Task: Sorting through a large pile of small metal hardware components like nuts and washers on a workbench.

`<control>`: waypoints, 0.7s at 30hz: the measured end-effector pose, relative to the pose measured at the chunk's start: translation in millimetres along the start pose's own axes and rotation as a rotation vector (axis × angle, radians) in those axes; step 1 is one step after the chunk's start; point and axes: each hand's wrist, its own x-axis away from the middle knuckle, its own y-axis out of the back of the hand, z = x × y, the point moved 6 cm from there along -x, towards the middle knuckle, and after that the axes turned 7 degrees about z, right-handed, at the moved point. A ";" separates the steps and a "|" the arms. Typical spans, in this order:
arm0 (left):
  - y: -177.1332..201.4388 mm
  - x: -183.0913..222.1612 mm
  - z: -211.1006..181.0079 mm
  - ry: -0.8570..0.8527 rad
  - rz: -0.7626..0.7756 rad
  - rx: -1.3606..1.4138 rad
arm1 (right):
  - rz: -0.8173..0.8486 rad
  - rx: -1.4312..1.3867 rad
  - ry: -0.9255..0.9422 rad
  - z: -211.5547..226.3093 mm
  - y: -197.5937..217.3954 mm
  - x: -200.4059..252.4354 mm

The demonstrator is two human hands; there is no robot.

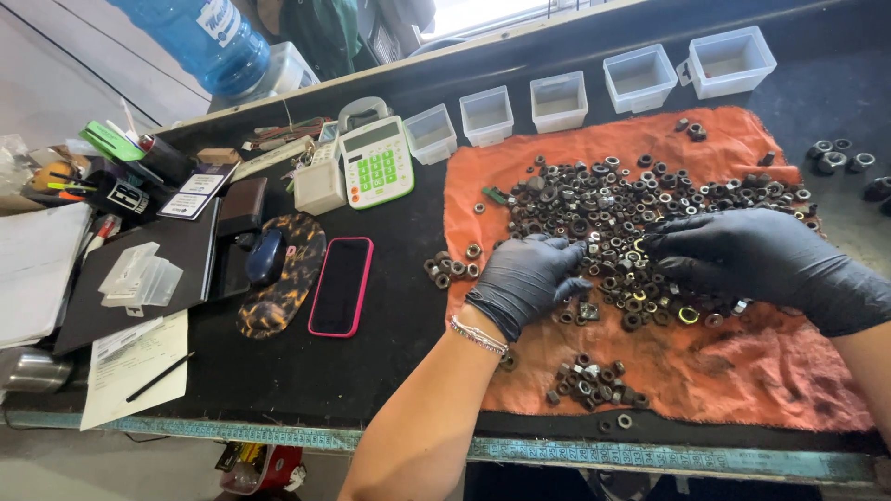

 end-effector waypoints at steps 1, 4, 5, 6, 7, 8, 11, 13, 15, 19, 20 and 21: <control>0.9 -0.7 1.3 0.001 0.000 0.001 | 0.001 0.000 0.000 -1.3 0.1 -0.9; 2.9 -3.5 5.0 -0.025 -0.067 0.008 | -0.100 0.017 0.094 -4.5 3.6 -2.2; -0.3 -4.9 8.9 -0.009 -0.088 -0.010 | -0.241 0.052 0.131 -7.7 8.4 -0.6; -3.3 -6.4 12.2 0.007 -0.109 -0.028 | -0.383 0.088 0.167 -11.0 13.0 2.7; -3.4 -6.4 15.3 0.004 -0.110 -0.032 | -0.387 0.088 0.165 -13.1 15.1 3.2; -1.8 -5.8 17.9 0.005 -0.135 -0.050 | -0.384 0.135 0.120 -16.7 16.9 3.7; 1.7 -5.0 23.9 0.046 -0.130 -0.101 | -0.323 0.069 0.090 -32.2 7.4 -1.5; 4.1 -6.5 26.3 0.082 -0.105 -0.136 | -0.268 -0.037 0.105 -35.9 1.4 -4.7; -17.0 -6.5 37.4 0.253 0.267 0.055 | -0.029 0.058 -0.035 -37.9 -12.6 -8.2; -19.0 -4.1 27.2 0.114 0.249 0.140 | 0.039 0.069 -0.050 -37.0 -18.9 -10.8; -18.5 -3.7 24.1 0.154 0.337 0.124 | 0.058 -0.003 -0.016 -33.6 -17.9 -10.1; -19.7 -3.2 19.9 0.194 0.424 0.113 | 0.081 -0.074 0.018 -31.1 -17.1 -8.2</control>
